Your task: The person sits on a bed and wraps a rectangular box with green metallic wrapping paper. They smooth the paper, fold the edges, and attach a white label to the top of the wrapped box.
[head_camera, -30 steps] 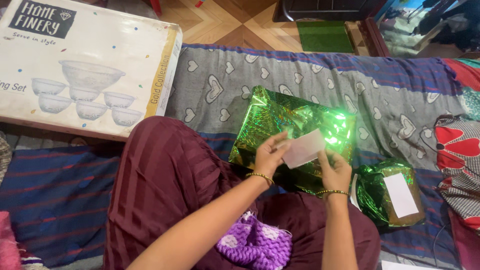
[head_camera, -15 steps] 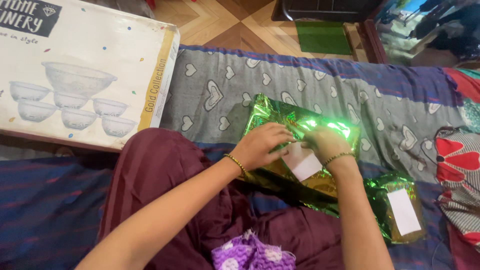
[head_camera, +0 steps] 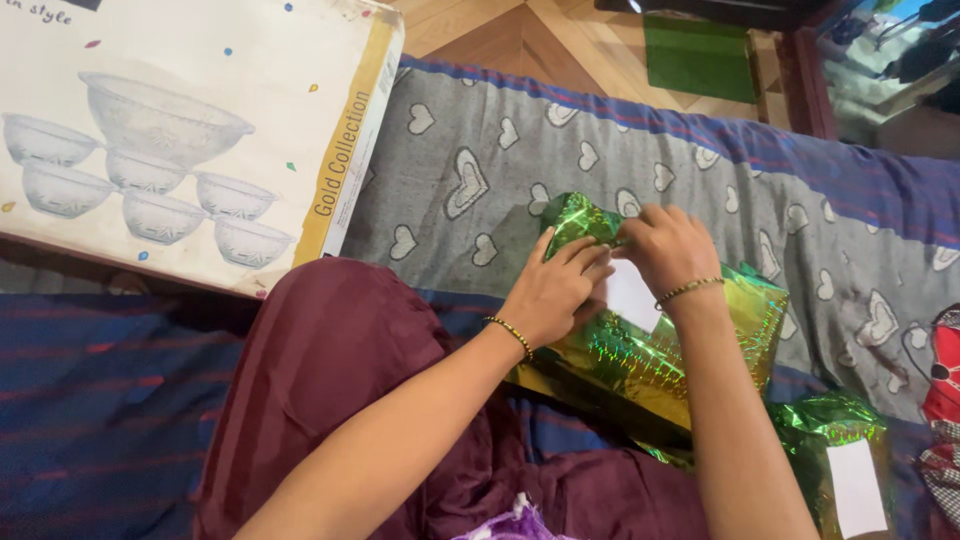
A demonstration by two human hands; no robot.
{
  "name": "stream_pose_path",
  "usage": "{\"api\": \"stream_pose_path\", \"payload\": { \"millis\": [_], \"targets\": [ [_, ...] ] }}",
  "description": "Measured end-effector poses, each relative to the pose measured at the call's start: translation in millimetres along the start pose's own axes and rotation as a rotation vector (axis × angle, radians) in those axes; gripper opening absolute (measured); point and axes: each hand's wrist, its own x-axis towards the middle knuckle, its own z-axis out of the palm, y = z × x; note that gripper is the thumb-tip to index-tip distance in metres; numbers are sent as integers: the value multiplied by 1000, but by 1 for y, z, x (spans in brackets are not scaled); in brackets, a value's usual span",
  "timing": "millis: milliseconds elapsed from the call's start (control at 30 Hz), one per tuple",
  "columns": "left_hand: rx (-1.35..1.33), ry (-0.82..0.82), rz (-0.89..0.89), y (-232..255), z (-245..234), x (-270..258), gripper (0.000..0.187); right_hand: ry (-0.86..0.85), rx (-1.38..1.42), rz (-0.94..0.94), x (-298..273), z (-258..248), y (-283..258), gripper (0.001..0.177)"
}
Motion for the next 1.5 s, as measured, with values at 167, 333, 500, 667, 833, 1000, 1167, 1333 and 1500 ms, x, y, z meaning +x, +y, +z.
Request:
{"api": "stream_pose_path", "payload": {
  "millis": [167, 333, 500, 667, 833, 1000, 1167, 1333, 1500],
  "targets": [
    [-5, 27, -56, 1, -1, 1, 42, 203, 340, 241, -36, 4, -16, 25],
    [-24, 80, -67, 4, -1, 3, 41, 107, 331, 171, -81, 30, -33, 59],
    [-47, 47, -62, -1, 1, 6, 39, -102, 135, 244, -96, 55, -52, 85],
    [36, 67, -42, -6, 7, 8, 37, -85, 124, 259, -93, 53, -59, 89],
    [160, -7, -61, -6, 16, 5, 57, -44, 58, 282, -91, 52, -70, 88],
    [174, -60, -87, -13, 19, 3, 63, -24, 45, 329, -90, 57, -78, 88],
    [208, -69, -89, -14, 20, 4, 64, -43, 72, 334, -94, 59, -69, 86],
    [230, -97, -105, -12, 19, 5, 64, -33, 82, 426, -107, 56, -51, 83],
    [253, -83, -113, -8, 16, 5, 65, -43, 75, 403, -111, 59, -45, 85]
  ]
}}
